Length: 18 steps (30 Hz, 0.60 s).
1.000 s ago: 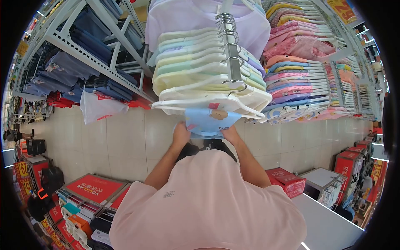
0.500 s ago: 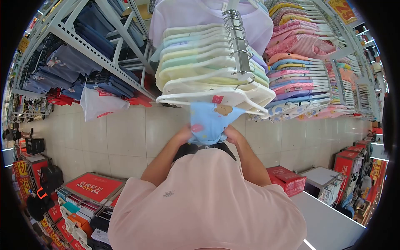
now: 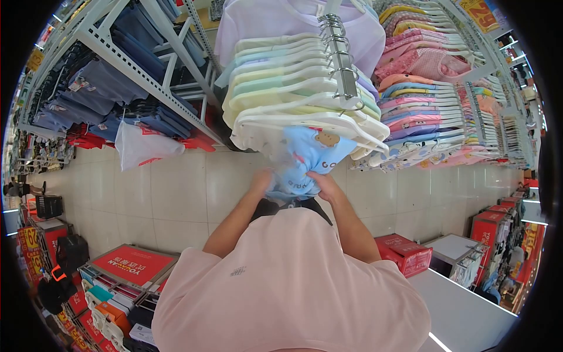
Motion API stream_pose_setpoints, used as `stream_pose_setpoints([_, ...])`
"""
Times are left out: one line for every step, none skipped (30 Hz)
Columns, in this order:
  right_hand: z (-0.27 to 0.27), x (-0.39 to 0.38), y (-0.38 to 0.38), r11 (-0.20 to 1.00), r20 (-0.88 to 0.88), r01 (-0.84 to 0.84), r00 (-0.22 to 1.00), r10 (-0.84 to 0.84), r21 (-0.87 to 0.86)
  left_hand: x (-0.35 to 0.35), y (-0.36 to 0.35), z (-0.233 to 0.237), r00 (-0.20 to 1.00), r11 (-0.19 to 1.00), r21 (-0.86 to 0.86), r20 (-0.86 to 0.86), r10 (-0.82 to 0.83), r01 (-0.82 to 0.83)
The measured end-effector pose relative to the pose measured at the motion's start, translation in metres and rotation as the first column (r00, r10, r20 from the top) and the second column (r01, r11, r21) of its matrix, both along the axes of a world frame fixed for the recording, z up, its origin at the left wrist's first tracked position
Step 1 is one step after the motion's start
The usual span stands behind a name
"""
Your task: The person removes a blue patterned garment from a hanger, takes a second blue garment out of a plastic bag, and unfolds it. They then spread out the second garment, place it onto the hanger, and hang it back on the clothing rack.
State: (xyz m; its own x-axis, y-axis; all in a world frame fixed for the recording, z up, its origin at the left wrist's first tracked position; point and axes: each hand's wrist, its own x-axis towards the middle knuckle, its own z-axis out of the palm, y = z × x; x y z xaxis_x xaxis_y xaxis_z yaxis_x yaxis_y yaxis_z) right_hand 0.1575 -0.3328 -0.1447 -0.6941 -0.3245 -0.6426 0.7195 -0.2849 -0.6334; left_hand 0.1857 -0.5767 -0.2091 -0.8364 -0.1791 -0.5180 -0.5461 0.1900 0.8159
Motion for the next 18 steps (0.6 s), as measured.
stream_pose_setpoints([0.003, -0.001, 0.003, 1.000, 0.027, 0.014, 1.000, -0.013, -0.027, 0.000, -0.011, -0.018, 0.995, 0.997, -0.016, 0.064, 0.070, -0.069])
stream_pose_setpoints([0.004, 0.000, 0.005, 0.998, 0.055, 0.028, 0.998, -0.025, -0.054, -0.001, -0.019, -0.030, 0.982, 0.990, -0.036, 0.127, 0.141, -0.137])
stream_pose_setpoints([0.001, 0.001, 0.008, 0.995, 0.059, 0.033, 0.998, -0.028, -0.092, 0.000, -0.023, -0.033, 0.986, 0.993, -0.051, 0.126, 0.112, -0.106])
stream_pose_setpoints([-0.003, 0.003, 0.008, 0.991, 0.064, 0.039, 0.997, -0.030, -0.131, 0.000, -0.027, -0.036, 0.989, 0.995, -0.066, 0.124, 0.084, -0.076])
stream_pose_setpoints([-0.006, 0.004, 0.009, 0.984, 0.068, 0.043, 0.997, -0.032, -0.170, 0.000, -0.029, -0.039, 0.991, 0.996, -0.081, 0.122, 0.057, -0.047])
stream_pose_setpoints([-0.008, 0.005, 0.007, 0.975, 0.081, 0.058, 0.996, -0.042, -0.213, -0.003, -0.029, -0.034, 0.989, 0.980, -0.151, 0.081, -0.121, 0.132])
stream_pose_setpoints([-0.009, 0.006, 0.006, 0.964, 0.094, 0.074, 0.994, -0.052, -0.254, -0.006, -0.027, -0.030, 0.953, 0.926, -0.225, 0.053, -0.299, 0.303])
stream_pose_setpoints([-0.009, 0.007, 0.005, 0.952, 0.107, 0.090, 0.992, -0.061, -0.294, -0.007, -0.020, -0.025, 0.903, 0.858, -0.288, 0.074, -0.424, 0.426])
stream_pose_setpoints([-0.010, 0.007, 0.005, 0.941, 0.124, 0.094, 0.991, -0.056, -0.326, -0.008, -0.015, -0.025, 0.838, 0.771, -0.349, 0.092, -0.537, 0.533])
stream_pose_setpoints([-0.011, 0.008, 0.003, 0.929, 0.140, 0.098, 0.989, -0.050, -0.358, -0.009, -0.006, -0.024, 0.787, 0.695, -0.390, 0.151, -0.598, 0.604])
stream_pose_setpoints([-0.012, 0.008, 0.002, 0.916, 0.157, 0.103, 0.987, -0.044, -0.389, -0.009, 0.000, -0.024, 0.729, 0.611, -0.424, 0.212, -0.651, 0.669])
stream_pose_setpoints([-0.013, 0.009, 0.002, 0.916, 0.148, 0.054, 0.989, 0.006, -0.398, -0.009, 0.002, -0.030, 0.699, 0.582, -0.417, 0.220, -0.681, 0.698])
stream_pose_setpoints([-0.013, 0.010, 0.001, 0.913, 0.139, 0.007, 0.989, 0.054, -0.407, -0.009, 0.004, -0.042, 0.666, 0.550, -0.410, 0.227, -0.711, 0.727])
stream_pose_setpoints([-0.014, 0.011, 0.002, 0.909, 0.128, -0.039, 0.987, 0.100, -0.414, -0.010, 0.009, -0.054, 0.630, 0.516, -0.403, 0.233, -0.741, 0.755])
stream_pose_setpoints([-0.011, 0.012, 0.002, 0.913, 0.143, -0.056, 0.982, 0.124, -0.405, -0.013, 0.016, -0.075, 0.785, 0.782, -0.084, 0.110, -0.609, 0.618])
stream_pose_setpoints([-0.006, 0.013, 0.002, 0.915, 0.159, -0.073, 0.976, 0.147, -0.396, -0.016, 0.024, -0.103, 0.908, 0.883, 0.271, 0.065, -0.414, 0.383])
stream_pose_setpoints([0.001, 0.014, 0.000, 0.917, 0.176, -0.090, 0.970, 0.170, -0.388, -0.018, 0.029, -0.128, 0.975, 0.802, 0.590, 0.108, -0.193, 0.093])
stream_pose_setpoints([0.008, 0.015, -0.002, 0.940, 0.147, -0.148, 0.969, 0.200, -0.307, -0.030, 0.029, -0.128, 0.940, 0.826, 0.448, -0.139, -0.313, 0.341])
